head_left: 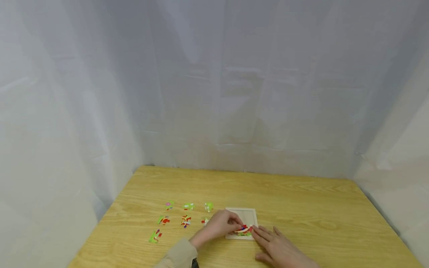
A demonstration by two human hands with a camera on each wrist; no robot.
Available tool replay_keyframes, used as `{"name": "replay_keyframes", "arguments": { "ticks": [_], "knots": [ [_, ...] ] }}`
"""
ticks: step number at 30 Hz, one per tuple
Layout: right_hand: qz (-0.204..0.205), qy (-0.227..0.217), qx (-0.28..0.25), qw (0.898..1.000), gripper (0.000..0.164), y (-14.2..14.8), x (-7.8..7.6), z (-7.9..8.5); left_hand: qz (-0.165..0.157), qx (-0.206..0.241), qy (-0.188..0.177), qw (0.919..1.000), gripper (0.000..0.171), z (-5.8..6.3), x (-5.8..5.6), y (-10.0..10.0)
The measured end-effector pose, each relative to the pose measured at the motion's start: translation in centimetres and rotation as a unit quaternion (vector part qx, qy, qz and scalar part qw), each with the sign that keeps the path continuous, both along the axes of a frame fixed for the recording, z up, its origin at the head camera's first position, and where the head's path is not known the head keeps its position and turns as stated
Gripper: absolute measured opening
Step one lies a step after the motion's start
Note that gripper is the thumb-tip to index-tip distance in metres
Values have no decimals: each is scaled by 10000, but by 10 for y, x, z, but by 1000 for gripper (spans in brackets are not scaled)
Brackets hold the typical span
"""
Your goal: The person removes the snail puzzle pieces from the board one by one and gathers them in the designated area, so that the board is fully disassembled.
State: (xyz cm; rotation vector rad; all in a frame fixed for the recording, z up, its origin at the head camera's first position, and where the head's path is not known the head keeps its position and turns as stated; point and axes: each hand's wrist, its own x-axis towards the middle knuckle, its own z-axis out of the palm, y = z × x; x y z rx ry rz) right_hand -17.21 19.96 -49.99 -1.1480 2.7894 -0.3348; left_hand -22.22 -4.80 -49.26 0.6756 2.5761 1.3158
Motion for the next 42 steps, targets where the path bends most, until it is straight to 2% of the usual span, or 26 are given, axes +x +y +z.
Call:
{"name": "replay_keyframes", "arguments": {
  "ticks": [5, 10, 26, 33, 42],
  "knots": [
    [-1, 12, 1, 10000, 69, -1, 0, 1, 159, 273, -170, 9994, 6, 3, -4, -5],
    [-171, -332, 60, 9993, 70, -4, 0, 2, 287, 585, -279, 9975, 6, 10, -6, -14],
    [-16, -142, -27, 9999, 68, -3, -3, 1, 552, 716, -43, 9959, 6, 20, -6, -47],
    [141, 293, -39, 9995, 64, -3, -5, 0, 570, 742, 133, 9955, 8, 17, -7, -65],
    [105, 124, -184, 9997, 63, -4, -7, 0, 712, 490, 147, 9961, 10, 21, -3, -92]
  ]
}}
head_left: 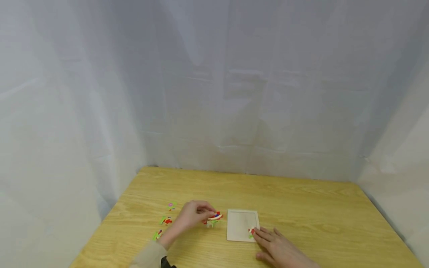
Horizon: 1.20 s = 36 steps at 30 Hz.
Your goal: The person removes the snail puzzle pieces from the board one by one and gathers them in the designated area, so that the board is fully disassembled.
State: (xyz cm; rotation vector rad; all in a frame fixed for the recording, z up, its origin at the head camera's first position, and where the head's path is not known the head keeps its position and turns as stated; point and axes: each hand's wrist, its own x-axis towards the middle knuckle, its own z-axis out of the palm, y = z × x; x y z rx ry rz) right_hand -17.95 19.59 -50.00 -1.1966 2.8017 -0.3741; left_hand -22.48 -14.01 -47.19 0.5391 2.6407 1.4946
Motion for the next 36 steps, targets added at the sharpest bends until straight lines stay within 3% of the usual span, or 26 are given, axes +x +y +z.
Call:
{"name": "replay_keyframes", "arguments": {
  "ticks": [10, 18, 22, 27, 33, 36],
  "knots": [
    [102, 79, -29, 9999, 64, 2, -2, 1, 179, 216, -50, 9996, 15, 0, 4, -31],
    [112, 100, -66, 9999, 63, 3, -1, 2, 490, -96, 140, 9987, 12, 2, 11, -53],
    [91, 73, -58, 9999, 63, 3, -1, 2, 340, -204, 129, 9991, 13, 1, 17, -62],
    [131, 155, -41, 9998, 62, 3, -1, 1, 85, -357, -179, 9992, 14, -7, 26, -72],
    [198, 284, -87, 9994, 62, 4, -1, 2, -137, -34, -715, 9973, 15, -16, 33, -80],
    [170, 233, -81, 9996, 61, 4, -1, 2, -132, -49, -750, 9971, 15, -19, 35, -82]
  ]
}}
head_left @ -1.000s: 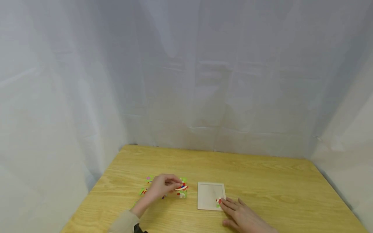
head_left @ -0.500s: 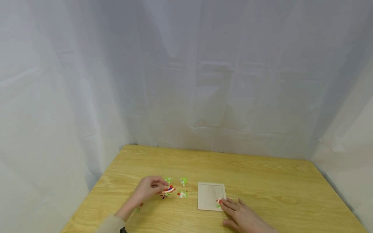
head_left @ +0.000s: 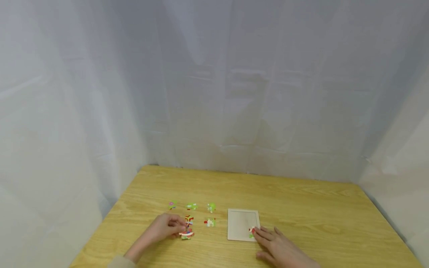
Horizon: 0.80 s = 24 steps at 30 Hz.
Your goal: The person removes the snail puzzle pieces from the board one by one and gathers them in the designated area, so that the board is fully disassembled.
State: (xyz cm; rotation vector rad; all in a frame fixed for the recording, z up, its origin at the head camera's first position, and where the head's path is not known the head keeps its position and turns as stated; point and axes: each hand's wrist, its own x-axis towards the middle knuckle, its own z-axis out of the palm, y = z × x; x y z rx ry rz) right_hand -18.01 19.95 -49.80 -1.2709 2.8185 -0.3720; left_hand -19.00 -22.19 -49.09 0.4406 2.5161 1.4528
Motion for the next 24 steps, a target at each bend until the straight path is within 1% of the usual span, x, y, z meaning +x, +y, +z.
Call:
{"name": "replay_keyframes", "arguments": {
  "ticks": [3, 6, 10, 15, 17, 22, 24],
  "knots": [
    [-25, -23, -11, 10000, 61, 0, 0, 0, 21, -126, 130, 9998, 12, -1, 1, 0],
    [-23, 11, -40, 10000, 60, -1, -1, -1, 44, -288, 387, 9988, 11, -3, 3, 1],
    [10, 69, -15, 10000, 60, -1, -1, -1, 50, -448, 608, 9971, 12, -3, 6, 1],
    [-28, -170, 27, 9998, 62, -1, -1, 2, 81, -726, 604, 9955, 13, 0, 9, 1],
    [-46, -234, 16, 9997, 61, -1, -1, 2, 81, -764, 588, 9953, 13, 1, 9, 1],
    [-86, -253, 4, 9996, 61, -1, -1, 0, 9, -615, 629, 9961, 15, 1, 9, 1],
    [-92, -262, 6, 9996, 62, -1, -2, -1, 41, -636, 658, 9958, 13, 1, 9, 1]
  ]
}}
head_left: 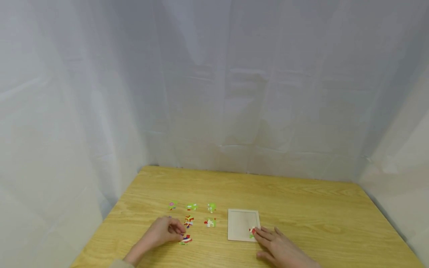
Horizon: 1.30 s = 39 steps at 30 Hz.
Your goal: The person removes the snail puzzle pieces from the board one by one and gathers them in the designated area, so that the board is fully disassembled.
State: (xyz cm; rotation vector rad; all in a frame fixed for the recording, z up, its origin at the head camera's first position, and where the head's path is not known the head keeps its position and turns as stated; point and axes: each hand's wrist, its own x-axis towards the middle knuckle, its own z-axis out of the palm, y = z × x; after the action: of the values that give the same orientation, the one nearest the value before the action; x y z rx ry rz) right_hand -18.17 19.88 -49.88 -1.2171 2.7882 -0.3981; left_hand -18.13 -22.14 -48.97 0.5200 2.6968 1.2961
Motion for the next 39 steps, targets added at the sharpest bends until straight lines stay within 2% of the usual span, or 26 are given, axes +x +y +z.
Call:
{"name": "replay_keyframes", "arguments": {
  "ticks": [5, 9, 14, 20, 27, 39],
  "knots": [
    [1, -71, -26, 10000, 63, 1, 0, 1, 311, -275, 330, 9986, 6, 2, -7, 0],
    [-8, -101, -54, 9999, 63, 1, 0, 1, 467, -317, 495, 9972, 11, 10, -15, 3],
    [-165, -465, -60, 9988, 66, 0, 0, 1, 536, -51, 288, 9981, 22, 23, -22, 11],
    [-320, -837, -113, 9959, 69, 1, 0, 2, 616, 326, 161, 9974, 25, 32, -30, 26],
    [-302, -744, -293, 9963, 69, 3, 1, 2, 502, 691, 207, 9961, 25, 35, -41, 48],
    [-454, -538, -256, 9972, 66, 10, 3, 1, -149, 943, 154, 9953, 25, 36, -58, 97]
  ]
}}
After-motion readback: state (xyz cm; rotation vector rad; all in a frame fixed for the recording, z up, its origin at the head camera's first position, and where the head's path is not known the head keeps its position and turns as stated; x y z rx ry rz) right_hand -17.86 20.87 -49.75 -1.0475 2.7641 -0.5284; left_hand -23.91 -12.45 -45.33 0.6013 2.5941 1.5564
